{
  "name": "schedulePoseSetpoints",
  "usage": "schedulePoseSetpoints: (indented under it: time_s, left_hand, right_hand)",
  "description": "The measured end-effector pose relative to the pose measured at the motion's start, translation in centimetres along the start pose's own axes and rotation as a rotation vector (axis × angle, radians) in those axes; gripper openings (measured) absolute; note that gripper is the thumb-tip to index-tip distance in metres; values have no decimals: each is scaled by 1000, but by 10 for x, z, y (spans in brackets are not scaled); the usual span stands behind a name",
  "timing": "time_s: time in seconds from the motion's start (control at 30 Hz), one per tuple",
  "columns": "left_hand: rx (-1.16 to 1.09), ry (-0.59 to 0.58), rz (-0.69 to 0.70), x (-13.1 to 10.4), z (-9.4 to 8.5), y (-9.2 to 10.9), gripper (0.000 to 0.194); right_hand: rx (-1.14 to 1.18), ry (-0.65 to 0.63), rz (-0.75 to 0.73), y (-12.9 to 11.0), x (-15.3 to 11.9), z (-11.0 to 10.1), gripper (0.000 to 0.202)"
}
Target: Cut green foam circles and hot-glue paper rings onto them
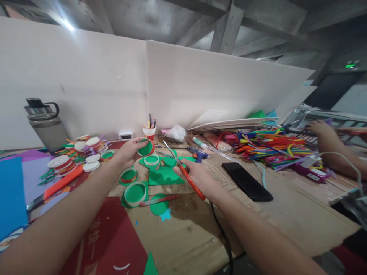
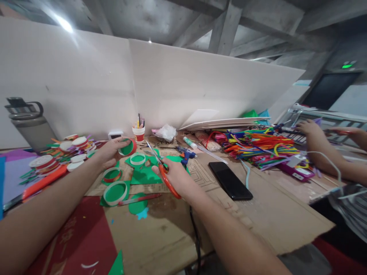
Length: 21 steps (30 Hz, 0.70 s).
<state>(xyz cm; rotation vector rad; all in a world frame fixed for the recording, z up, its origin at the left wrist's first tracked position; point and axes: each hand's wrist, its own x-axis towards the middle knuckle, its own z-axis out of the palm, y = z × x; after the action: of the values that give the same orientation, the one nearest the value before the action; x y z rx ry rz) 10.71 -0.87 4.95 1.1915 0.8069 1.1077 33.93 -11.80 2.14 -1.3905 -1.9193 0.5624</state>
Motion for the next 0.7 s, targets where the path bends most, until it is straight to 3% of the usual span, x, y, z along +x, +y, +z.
schedulePoseSetpoints:
  time_s: [0.23,0.4,0.7]
  left_hand:
    - [-1,130,-45,11,-23,-12,22]
    - [-64,199,-2,17,-36,-18,18]
    - [-75,161,114,21,-66,-31,27]
  right_hand:
    - [-210,-78,16,4,-6,6,39]
    - [-340,-182,36,13,-6,8,42]
    - [-298,-248,-64,5,-4,0,52]
